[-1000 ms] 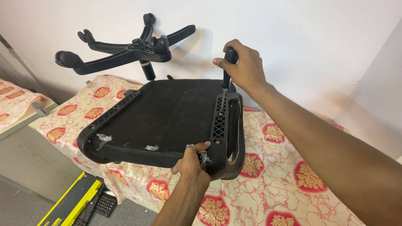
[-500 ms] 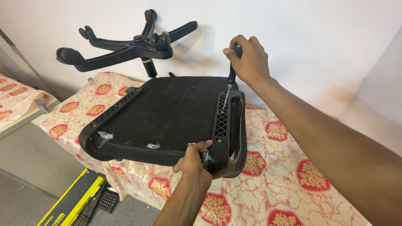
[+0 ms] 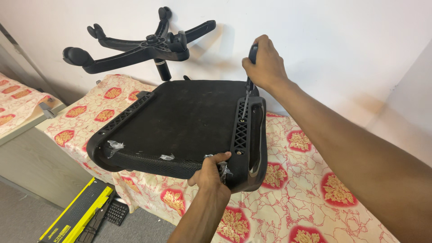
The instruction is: The person uses a screwdriver to remove screws from the underside of an office chair seat. They systematically loosen and remove multiple screws from the plastic frame attached to the seat base.
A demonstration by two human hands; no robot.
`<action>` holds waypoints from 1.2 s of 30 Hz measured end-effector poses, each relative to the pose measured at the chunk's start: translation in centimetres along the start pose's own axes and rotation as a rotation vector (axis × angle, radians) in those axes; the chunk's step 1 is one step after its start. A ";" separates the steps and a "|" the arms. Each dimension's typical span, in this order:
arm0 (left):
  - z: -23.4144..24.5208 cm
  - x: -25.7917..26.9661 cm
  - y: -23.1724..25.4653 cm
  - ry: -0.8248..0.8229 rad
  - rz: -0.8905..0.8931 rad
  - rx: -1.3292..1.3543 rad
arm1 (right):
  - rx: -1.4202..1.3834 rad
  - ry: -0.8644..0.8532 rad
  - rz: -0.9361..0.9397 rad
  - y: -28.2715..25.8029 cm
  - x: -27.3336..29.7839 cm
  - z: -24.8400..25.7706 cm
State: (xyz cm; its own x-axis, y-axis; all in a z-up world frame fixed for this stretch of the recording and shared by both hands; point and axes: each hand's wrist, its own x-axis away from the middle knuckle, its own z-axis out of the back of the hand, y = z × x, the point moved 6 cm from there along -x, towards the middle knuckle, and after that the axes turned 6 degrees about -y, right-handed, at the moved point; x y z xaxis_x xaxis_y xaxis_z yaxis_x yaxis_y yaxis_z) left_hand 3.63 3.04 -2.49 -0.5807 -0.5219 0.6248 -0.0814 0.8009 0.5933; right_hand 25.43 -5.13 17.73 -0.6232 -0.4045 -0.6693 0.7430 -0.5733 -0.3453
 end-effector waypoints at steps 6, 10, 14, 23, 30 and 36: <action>0.2 0.0 -0.2 -0.009 0.025 -0.011 | -0.065 -0.131 -0.105 1.1 0.8 -1.9; 0.1 0.2 0.0 -0.014 0.016 -0.018 | -0.194 -0.169 -0.051 0.8 -0.1 -1.0; 0.0 0.1 0.0 -0.021 -0.008 0.027 | -0.360 -0.327 -0.196 1.9 -0.2 -0.8; 0.0 0.0 -0.1 0.002 0.046 0.008 | -0.036 -0.119 -0.250 2.0 -0.5 -1.0; 0.0 -0.1 -0.1 -0.015 0.028 0.028 | -0.476 -0.209 -0.135 1.3 -0.4 -2.1; 0.0 -0.7 -0.3 -0.014 0.014 0.044 | -0.102 -0.020 0.183 -0.6 -0.2 -0.7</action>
State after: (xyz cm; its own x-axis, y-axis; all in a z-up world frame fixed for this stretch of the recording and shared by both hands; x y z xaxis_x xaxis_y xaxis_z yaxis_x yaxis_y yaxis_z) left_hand 4.07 3.18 -3.15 -0.5936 -0.5064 0.6254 -0.1082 0.8203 0.5616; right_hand 25.29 -4.14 17.62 -0.4795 -0.5101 -0.7140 0.8645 -0.4146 -0.2843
